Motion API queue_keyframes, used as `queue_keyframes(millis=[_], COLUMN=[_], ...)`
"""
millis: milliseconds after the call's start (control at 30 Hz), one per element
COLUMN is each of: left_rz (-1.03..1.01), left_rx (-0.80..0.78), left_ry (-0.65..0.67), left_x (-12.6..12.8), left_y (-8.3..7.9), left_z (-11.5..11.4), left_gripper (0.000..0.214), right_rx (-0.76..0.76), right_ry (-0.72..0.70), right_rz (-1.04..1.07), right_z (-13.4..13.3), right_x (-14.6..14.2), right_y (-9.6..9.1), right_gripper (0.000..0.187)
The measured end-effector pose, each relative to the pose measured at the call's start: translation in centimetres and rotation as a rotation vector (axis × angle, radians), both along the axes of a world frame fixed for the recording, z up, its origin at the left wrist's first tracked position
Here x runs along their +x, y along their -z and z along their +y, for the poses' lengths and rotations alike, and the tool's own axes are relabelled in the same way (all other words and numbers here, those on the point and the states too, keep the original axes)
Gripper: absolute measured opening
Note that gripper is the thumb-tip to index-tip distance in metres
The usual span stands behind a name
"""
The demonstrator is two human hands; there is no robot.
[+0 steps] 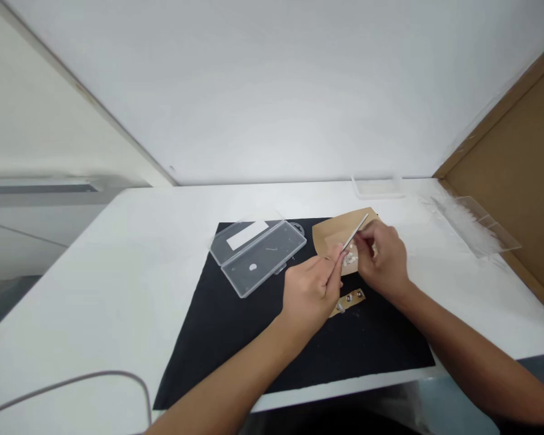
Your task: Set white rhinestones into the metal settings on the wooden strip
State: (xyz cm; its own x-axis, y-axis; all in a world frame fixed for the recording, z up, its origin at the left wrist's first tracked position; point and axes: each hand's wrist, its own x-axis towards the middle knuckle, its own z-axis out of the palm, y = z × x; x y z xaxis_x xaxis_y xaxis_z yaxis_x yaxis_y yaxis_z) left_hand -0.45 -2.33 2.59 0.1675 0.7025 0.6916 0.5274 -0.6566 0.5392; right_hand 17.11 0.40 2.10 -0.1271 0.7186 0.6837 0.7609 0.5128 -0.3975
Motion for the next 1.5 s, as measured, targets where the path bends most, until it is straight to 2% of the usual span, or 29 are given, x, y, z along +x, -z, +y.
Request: queue_keyframes(millis=[67,267,500,700,833,1000,1133,1267,1400,1500], left_rz=[-0.019,-0.043,-0.01,0.021,0.053,0.055,0.057,0.052,0.04,0.036], left_rx=[-0.009,-0.111,-0.091,-0.057,-0.02,-0.029,-0.03,-0.046,-0.048,-0.043], left_ry=[-0.008,-0.023,-0.024,-0.013,0.013,0.033,0.017,0.015,0.012,0.008], left_x=[-0.14,-0.24,0.08,-0.14,-0.12,-0.12,-0.16,-0.21,-0.22,-0.2], left_y=[-0.2,0.02,0.19,0.32,0.51,0.69,0.66,0.61,0.61,0.63], left_z=[0.08,0.29,0.06,0.27,0.32,0.46,0.51,0.54,0.53,0.45], left_gripper=[0.021,0.022,0.022,0.022,0.022,0.023,0.023,0.025,0.024,0.023], right_rx=[0.016,0.023,0.007,-0.007,0.005,-0.038,-0.004,-0.031,0.008,-0.019], right_ry=[0.039,0.035,0.021,-0.065,0.025,-0.057,0.033,-0.053,0.032,0.009], right_rz=[0.049,0.134,0.145,0.005,0.071,0.01,0.067,-0.003,0.021,-0.017], right_z=[-0.05,-0.08,0.07,-0.24,-0.15,-0.03,0.05,-0.04,-0.12,-0.16], right_x=[0.27,0.76,0.68,0.56,0.6,0.63,0.45,0.13,-0.12,-0.15], right_y=[-0.3,-0.25,0.35,-0.05,-0.01,0.16,-0.14,-0.2,-0.14,-0.27], right_gripper=[0.016,0.013,0.011,0.015,0.013,0.016,0.016,0.019,0.019,0.021])
